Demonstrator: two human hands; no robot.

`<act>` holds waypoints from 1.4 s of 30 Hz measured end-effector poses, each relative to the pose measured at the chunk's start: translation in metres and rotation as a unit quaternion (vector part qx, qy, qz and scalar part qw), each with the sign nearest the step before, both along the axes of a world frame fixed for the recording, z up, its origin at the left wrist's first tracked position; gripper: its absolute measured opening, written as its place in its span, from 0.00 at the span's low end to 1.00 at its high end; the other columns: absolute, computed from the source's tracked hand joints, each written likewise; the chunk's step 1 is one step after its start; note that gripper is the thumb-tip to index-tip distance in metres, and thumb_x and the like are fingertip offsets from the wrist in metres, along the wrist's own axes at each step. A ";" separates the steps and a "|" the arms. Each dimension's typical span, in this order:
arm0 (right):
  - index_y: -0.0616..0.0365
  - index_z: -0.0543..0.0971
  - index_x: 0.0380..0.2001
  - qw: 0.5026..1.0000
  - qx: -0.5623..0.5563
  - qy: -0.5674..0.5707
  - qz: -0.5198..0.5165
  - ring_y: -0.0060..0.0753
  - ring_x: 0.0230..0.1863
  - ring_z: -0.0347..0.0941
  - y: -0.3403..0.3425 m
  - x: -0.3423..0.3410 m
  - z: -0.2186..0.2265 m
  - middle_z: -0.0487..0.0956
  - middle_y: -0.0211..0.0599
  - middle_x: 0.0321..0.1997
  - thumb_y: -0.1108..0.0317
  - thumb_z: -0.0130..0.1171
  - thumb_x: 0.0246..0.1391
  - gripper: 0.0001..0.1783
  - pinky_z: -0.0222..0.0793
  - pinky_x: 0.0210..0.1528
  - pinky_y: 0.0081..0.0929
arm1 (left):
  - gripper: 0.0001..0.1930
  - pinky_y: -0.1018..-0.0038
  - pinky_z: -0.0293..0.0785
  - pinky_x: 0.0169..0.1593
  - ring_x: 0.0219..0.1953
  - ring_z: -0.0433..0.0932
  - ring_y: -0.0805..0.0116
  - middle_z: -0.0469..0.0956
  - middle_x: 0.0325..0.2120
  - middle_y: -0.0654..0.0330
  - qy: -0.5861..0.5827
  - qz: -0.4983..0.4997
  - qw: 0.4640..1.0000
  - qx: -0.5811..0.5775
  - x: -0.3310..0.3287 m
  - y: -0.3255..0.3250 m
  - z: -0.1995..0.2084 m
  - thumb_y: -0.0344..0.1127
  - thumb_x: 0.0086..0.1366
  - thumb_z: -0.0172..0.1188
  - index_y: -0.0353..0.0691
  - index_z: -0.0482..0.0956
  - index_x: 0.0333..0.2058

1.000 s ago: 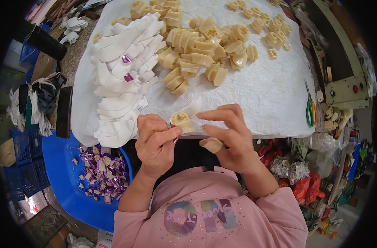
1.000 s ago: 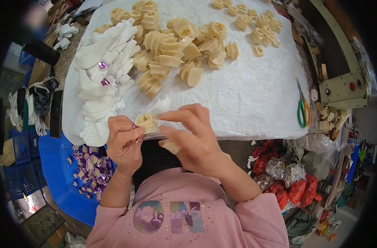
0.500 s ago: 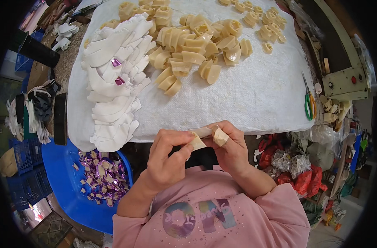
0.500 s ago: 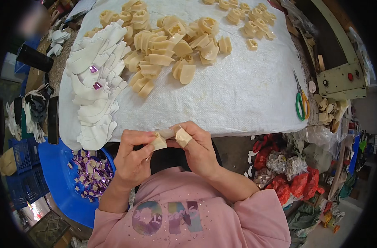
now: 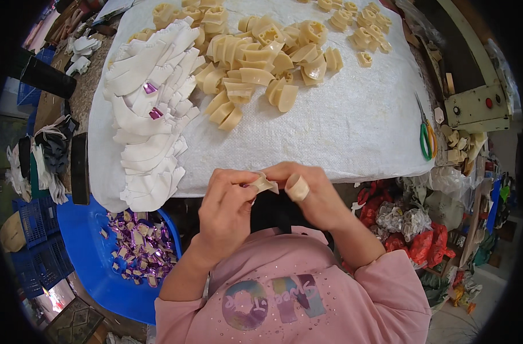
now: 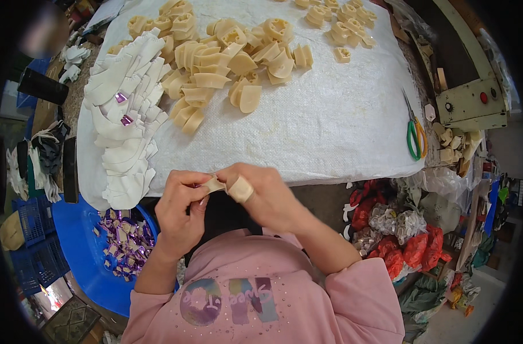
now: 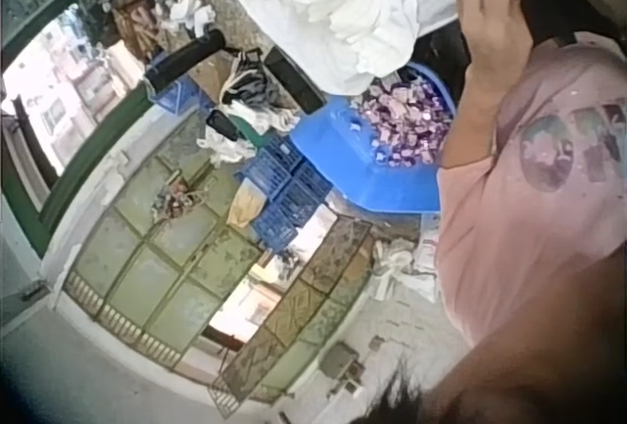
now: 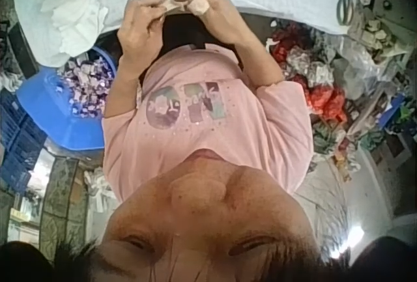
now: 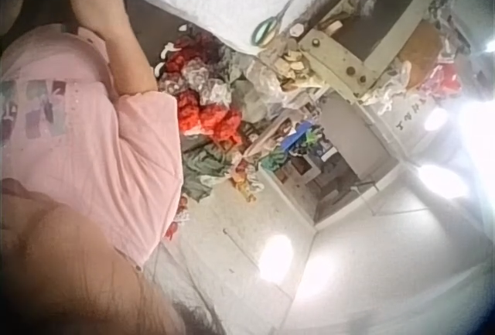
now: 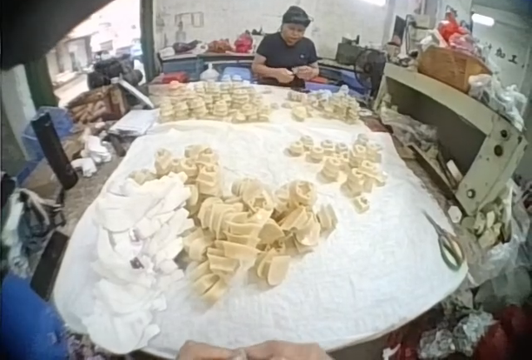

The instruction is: Manually attaching heel components or decorative elements to shoe sole parts using scissors to trim excess material.

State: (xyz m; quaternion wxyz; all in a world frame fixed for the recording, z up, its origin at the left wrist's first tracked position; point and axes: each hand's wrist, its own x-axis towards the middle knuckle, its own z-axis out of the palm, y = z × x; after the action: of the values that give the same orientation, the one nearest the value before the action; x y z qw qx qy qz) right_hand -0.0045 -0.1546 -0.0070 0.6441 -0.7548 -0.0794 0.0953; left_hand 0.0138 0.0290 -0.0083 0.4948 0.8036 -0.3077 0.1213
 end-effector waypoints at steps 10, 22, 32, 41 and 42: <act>0.62 0.71 0.48 0.972 0.159 0.140 0.098 0.23 0.41 0.74 -0.010 0.026 0.001 0.77 0.38 0.37 0.70 0.64 0.50 0.22 0.72 0.43 0.22 | 0.08 0.74 0.73 0.34 0.34 0.75 0.60 0.75 0.34 0.50 0.034 -0.099 0.989 -0.103 0.002 0.000 -0.006 0.13 0.49 0.58 0.29 0.70 0.27; 0.57 0.74 0.45 0.981 0.053 -0.175 0.061 0.35 0.51 0.65 -0.004 0.025 -0.019 0.74 0.38 0.45 0.70 0.55 0.56 0.13 0.61 0.54 0.32 | 0.06 0.76 0.71 0.43 0.38 0.74 0.72 0.76 0.37 0.52 0.302 0.006 0.900 -0.314 -0.009 -0.013 -0.003 0.26 0.62 0.57 0.31 0.72 0.35; 0.56 0.72 0.31 0.985 0.014 -0.162 -0.066 0.41 0.42 0.61 0.016 0.017 -0.006 0.69 0.36 0.37 0.79 0.54 0.40 0.11 0.56 0.46 0.33 | 0.06 0.72 0.72 0.47 0.43 0.76 0.68 0.76 0.41 0.49 0.331 -0.010 0.890 -0.314 -0.007 -0.016 -0.001 0.28 0.62 0.58 0.31 0.73 0.35; 0.57 0.75 0.35 0.973 0.209 -0.092 -0.032 0.30 0.44 0.64 0.005 0.013 0.001 0.72 0.33 0.37 0.63 0.60 0.53 0.10 0.60 0.51 0.28 | 0.04 0.64 0.68 0.48 0.49 0.68 0.52 0.70 0.39 0.55 0.040 0.027 0.989 -0.142 0.003 -0.007 -0.002 0.27 0.54 0.65 0.39 0.78 0.29; 0.57 0.75 0.35 0.973 0.208 -0.096 -0.033 0.30 0.44 0.64 0.003 0.018 0.002 0.72 0.33 0.37 0.63 0.60 0.53 0.10 0.60 0.51 0.28 | 0.04 0.64 0.68 0.48 0.49 0.68 0.52 0.70 0.39 0.55 0.037 0.025 0.989 -0.143 0.004 -0.005 -0.001 0.27 0.54 0.65 0.39 0.78 0.29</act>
State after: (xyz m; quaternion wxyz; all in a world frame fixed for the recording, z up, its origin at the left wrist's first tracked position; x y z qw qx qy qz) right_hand 0.0131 -0.1519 -0.0047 0.7792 -0.6120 -0.1341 -0.0170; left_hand 0.0176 0.0242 -0.0089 0.6121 0.7363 -0.2486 0.1463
